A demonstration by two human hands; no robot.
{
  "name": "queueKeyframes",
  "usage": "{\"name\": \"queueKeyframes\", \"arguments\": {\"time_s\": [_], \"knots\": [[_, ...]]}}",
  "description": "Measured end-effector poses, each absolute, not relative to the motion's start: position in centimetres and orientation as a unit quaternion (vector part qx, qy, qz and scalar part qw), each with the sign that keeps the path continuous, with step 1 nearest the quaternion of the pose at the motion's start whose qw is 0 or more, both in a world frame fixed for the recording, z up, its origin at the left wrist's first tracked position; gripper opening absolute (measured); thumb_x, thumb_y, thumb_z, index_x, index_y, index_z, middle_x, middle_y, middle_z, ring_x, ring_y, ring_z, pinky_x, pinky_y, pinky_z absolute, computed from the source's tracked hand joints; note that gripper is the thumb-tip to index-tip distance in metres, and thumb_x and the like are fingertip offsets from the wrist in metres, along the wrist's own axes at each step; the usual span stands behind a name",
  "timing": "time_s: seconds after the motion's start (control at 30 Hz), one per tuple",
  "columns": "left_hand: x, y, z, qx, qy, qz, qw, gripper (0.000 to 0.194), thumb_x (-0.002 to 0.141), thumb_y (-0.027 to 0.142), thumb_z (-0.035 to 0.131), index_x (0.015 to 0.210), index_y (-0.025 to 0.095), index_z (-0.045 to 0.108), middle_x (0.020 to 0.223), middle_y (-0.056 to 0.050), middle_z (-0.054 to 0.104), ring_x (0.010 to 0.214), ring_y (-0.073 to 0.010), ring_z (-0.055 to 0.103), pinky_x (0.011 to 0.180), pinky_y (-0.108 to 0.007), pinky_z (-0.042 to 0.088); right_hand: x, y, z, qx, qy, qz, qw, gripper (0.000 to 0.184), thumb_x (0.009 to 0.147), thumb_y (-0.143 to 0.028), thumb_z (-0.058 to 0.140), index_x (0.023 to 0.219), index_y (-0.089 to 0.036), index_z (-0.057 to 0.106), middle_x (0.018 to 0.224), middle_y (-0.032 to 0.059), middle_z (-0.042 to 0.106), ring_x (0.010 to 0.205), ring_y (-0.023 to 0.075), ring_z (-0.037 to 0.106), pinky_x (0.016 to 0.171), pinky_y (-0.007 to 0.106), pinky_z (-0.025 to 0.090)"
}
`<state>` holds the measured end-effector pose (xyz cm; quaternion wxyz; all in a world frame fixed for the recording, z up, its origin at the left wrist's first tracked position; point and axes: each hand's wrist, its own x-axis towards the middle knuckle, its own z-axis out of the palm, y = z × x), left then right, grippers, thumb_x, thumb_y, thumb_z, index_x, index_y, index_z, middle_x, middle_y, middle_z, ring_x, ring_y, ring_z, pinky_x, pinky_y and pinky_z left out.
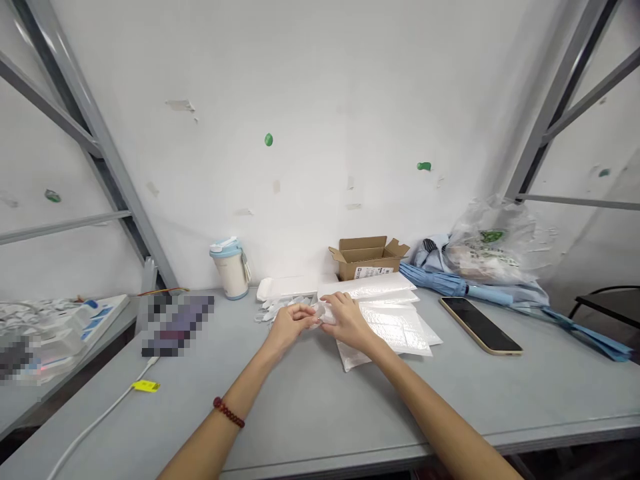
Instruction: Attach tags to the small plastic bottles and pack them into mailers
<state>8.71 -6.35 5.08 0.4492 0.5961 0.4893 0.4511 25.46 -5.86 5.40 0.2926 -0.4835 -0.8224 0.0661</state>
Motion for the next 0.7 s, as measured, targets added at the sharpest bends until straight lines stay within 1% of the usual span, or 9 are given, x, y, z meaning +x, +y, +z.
{"name": "queueKeyframes", "arguments": {"time_s": [0.13,0.23,0.3,0.33,0.4,0.47,0.5,0.6,0.7], "knots": [[8.9,-6.4,4.8,0.610,0.525,0.458,0.379,0.023,0.061,0.031,0.068,0.066,0.018,0.050,0.055,0.003,0.061,0.053,-0.0119,0.051,0.053,-0.024,0.034,25.4,-5.9,5.7,-0.484,-0.821,0.076,0.293,0.042,0.072,-0.023,0.062,0.113,-0.019,0.052,0.109,0.0085,0.055,0.103,0.0250,0.045,0.085,0.038,0.035],[8.5,-6.0,4.7,0.616,0.543,0.468,0.327,0.024,0.059,0.031,0.070,0.061,0.017,0.050,0.054,0.003,0.056,0.053,-0.0111,0.048,0.053,-0.023,0.034,25.5,-6.0,5.8,-0.474,-0.824,0.069,0.301,0.043,0.072,-0.022,0.062,0.113,-0.020,0.052,0.109,0.0084,0.055,0.102,0.0255,0.045,0.084,0.038,0.035],[8.2,-5.8,4.8,0.600,0.545,0.489,0.322,0.025,0.056,0.032,0.072,0.064,0.016,0.054,0.061,0.002,0.056,0.056,-0.0114,0.049,0.052,-0.023,0.036,25.7,-6.0,6.0,-0.466,-0.824,0.066,0.315,0.043,0.071,-0.021,0.062,0.112,-0.021,0.052,0.107,0.0078,0.055,0.101,0.0254,0.046,0.084,0.039,0.036],[8.0,-5.8,4.9,0.586,0.544,0.498,0.337,0.028,0.055,0.033,0.073,0.068,0.016,0.056,0.066,0.001,0.058,0.059,-0.0122,0.051,0.051,-0.023,0.037,25.8,-5.9,6.2,-0.463,-0.822,0.068,0.325,0.043,0.070,-0.021,0.062,0.112,-0.021,0.052,0.105,0.0073,0.055,0.099,0.0251,0.046,0.083,0.039,0.036],[7.7,-6.0,5.3,0.556,0.529,0.498,0.404,0.035,0.056,0.035,0.074,0.081,0.015,0.059,0.079,-0.003,0.061,0.067,-0.0147,0.056,0.052,-0.023,0.040,26.0,-5.9,6.3,-0.452,-0.818,0.081,0.348,0.042,0.069,-0.019,0.063,0.110,-0.020,0.053,0.103,0.0065,0.056,0.096,0.0239,0.047,0.083,0.038,0.037],[7.7,-6.4,5.7,0.545,0.495,0.466,0.490,0.039,0.060,0.037,0.073,0.090,0.015,0.061,0.088,-0.007,0.064,0.075,-0.0171,0.059,0.055,-0.025,0.044,26.2,-5.7,6.3,-0.436,-0.816,0.098,0.368,0.042,0.068,-0.017,0.063,0.109,-0.019,0.054,0.102,0.0060,0.056,0.094,0.0230,0.047,0.082,0.037,0.039],[7.8,-6.7,5.9,0.548,0.476,0.444,0.526,0.038,0.062,0.038,0.072,0.091,0.015,0.063,0.089,-0.007,0.064,0.078,-0.0175,0.059,0.057,-0.025,0.045,26.2,-5.7,6.3,-0.428,-0.815,0.108,0.375,0.042,0.067,-0.016,0.063,0.108,-0.019,0.054,0.101,0.0058,0.057,0.094,0.0227,0.048,0.082,0.037,0.039],[8.1,-7.0,5.9,0.552,0.441,0.399,0.585,0.028,0.064,0.037,0.072,0.079,0.014,0.066,0.082,-0.006,0.064,0.073,-0.0150,0.059,0.057,-0.024,0.044,26.0,-5.6,6.0,-0.407,-0.818,0.131,0.385,0.043,0.065,-0.015,0.064,0.106,-0.020,0.054,0.099,0.0051,0.057,0.094,0.0225,0.049,0.083,0.038,0.040],[8.2,-6.9,5.6,0.520,0.445,0.419,0.597,0.023,0.059,0.031,0.077,0.070,0.013,0.066,0.071,-0.003,0.062,0.064,-0.0107,0.055,0.055,-0.022,0.041,25.7,-5.9,5.9,-0.388,-0.830,0.125,0.381,0.048,0.065,-0.018,0.066,0.111,-0.020,0.052,0.104,0.0067,0.055,0.099,0.0236,0.047,0.086,0.039,0.039]]}}
